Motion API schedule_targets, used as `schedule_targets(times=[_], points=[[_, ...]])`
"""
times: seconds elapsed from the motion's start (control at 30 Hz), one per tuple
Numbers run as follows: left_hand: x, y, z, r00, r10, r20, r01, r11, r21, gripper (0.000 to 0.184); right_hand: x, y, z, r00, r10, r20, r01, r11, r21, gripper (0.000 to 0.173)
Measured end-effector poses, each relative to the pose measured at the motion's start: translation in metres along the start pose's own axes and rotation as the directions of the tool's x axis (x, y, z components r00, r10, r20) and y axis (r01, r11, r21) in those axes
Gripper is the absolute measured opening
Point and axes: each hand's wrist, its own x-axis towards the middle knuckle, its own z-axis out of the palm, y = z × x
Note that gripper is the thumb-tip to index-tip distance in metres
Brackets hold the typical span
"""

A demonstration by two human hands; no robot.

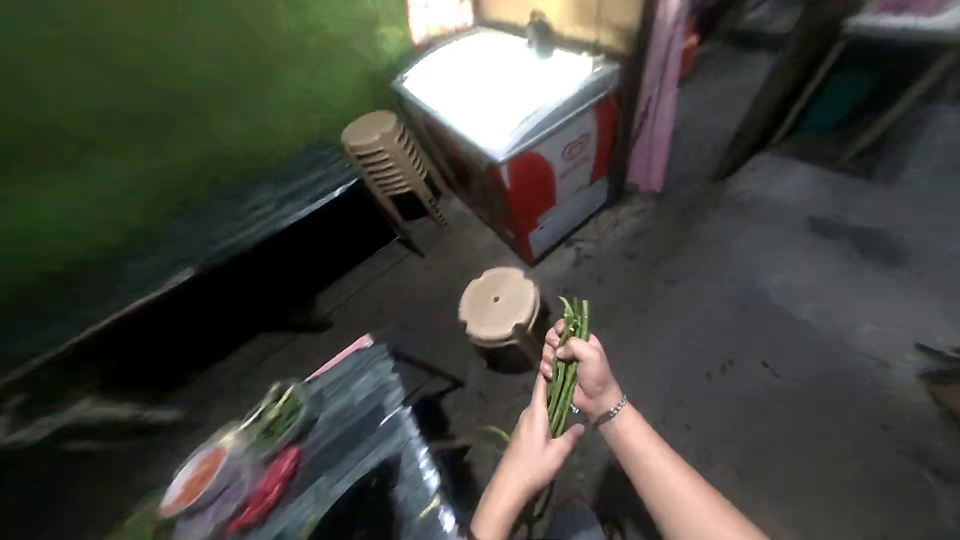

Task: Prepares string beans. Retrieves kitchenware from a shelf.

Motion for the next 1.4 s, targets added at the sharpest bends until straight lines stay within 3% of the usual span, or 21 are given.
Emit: schedule_targets(times=[0.13,0.2,0.27,0.33,0.43,0.5,0.57,0.63,0.67,0.77,0.87,0.9,0.97,1.03,1.1,1.17,1.23,1.4], points=[[0.106,0.066,0.035,0.99,0.005,0.138,-0.041,0.965,0.26,0.061,0.027,-0.101,-0.046,0.975,-0.219,-0.041,0.21,0.965,-0.159,0.023],[0.165,0.102,0.065,0.987,0.003,0.163,-0.061,0.933,0.354,0.053,0.051,-0.149,-0.075,0.957,-0.288,0.018,0.281,0.918,-0.281,0.037],[0.225,0.138,0.103,0.98,0.002,0.197,-0.077,0.923,0.378,0.049,0.085,-0.2,-0.101,0.946,-0.323,-0.02,0.296,0.887,-0.354,0.05],[0.293,0.164,0.135,0.95,0.033,0.312,-0.14,0.935,0.327,0.055,0.126,-0.258,-0.125,0.924,-0.359,-0.129,0.289,0.881,-0.375,0.034],[0.417,0.212,0.134,0.802,0.205,0.561,-0.334,0.932,0.138,0.068,0.19,-0.354,-0.158,0.891,-0.432,-0.141,0.357,0.858,-0.37,0.017],[0.497,0.259,0.112,0.794,0.309,0.523,-0.422,0.9,0.109,0.063,0.222,-0.418,-0.171,0.894,-0.431,-0.121,0.351,0.843,-0.408,0.016],[0.568,0.314,0.099,0.814,0.473,0.337,-0.528,0.844,0.092,0.055,0.25,-0.475,-0.175,0.913,-0.398,-0.091,0.314,0.826,-0.468,0.02],[0.633,0.37,0.113,0.737,0.651,0.18,-0.662,0.75,0.0,0.049,0.28,-0.533,-0.178,0.939,-0.341,-0.043,0.267,0.802,-0.534,0.021],[0.661,0.396,0.124,0.685,0.705,0.184,-0.708,0.703,-0.058,0.049,0.296,-0.559,-0.181,0.954,-0.298,-0.024,0.234,0.795,-0.56,0.02],[0.74,0.45,0.17,0.533,0.789,0.304,-0.783,0.597,-0.175,0.053,0.359,-0.633,-0.195,0.983,-0.181,0.034,0.165,0.784,-0.598,0.021],[0.835,0.478,0.2,0.42,0.824,0.38,-0.795,0.536,-0.285,0.056,0.439,-0.692,-0.234,0.96,-0.191,0.206,0.272,0.816,-0.51,0.022],[0.874,0.485,0.206,0.425,0.822,0.379,-0.772,0.548,-0.321,0.057,0.468,-0.713,-0.248,0.95,-0.202,0.237,0.294,0.831,-0.471,0.019],[0.956,0.499,0.211,0.563,0.752,0.343,-0.675,0.658,-0.334,0.053,0.526,-0.762,-0.271,0.94,-0.203,0.275,0.303,0.867,-0.396,0.015],[1.042,0.52,0.209,0.704,0.647,0.293,-0.541,0.756,-0.369,0.04,0.586,-0.829,-0.284,0.92,-0.179,0.348,0.304,0.886,-0.349,0.022],[1.111,0.542,0.209,0.76,0.586,0.282,-0.423,0.775,-0.47,0.022,0.643,-0.892,-0.289,0.909,-0.146,0.389,0.296,0.884,-0.362,0.026],[1.163,0.566,0.205,0.784,0.557,0.276,-0.37,0.775,-0.512,0.016,0.699,-0.941,-0.288,0.886,-0.1,0.453,0.291,0.881,-0.374,0.03],[1.221,0.594,0.198,0.801,0.549,0.239,-0.426,0.803,-0.417,0.016,0.755,-0.983,-0.283,0.865,-0.054,0.499,0.27,0.888,-0.372,0.035],[1.388,0.643,0.2,0.69,0.635,0.348,-0.597,0.771,-0.223,0.017,0.905,-1.073,-0.299,0.823,-0.075,0.562,0.319,0.881,-0.349,0.032]])
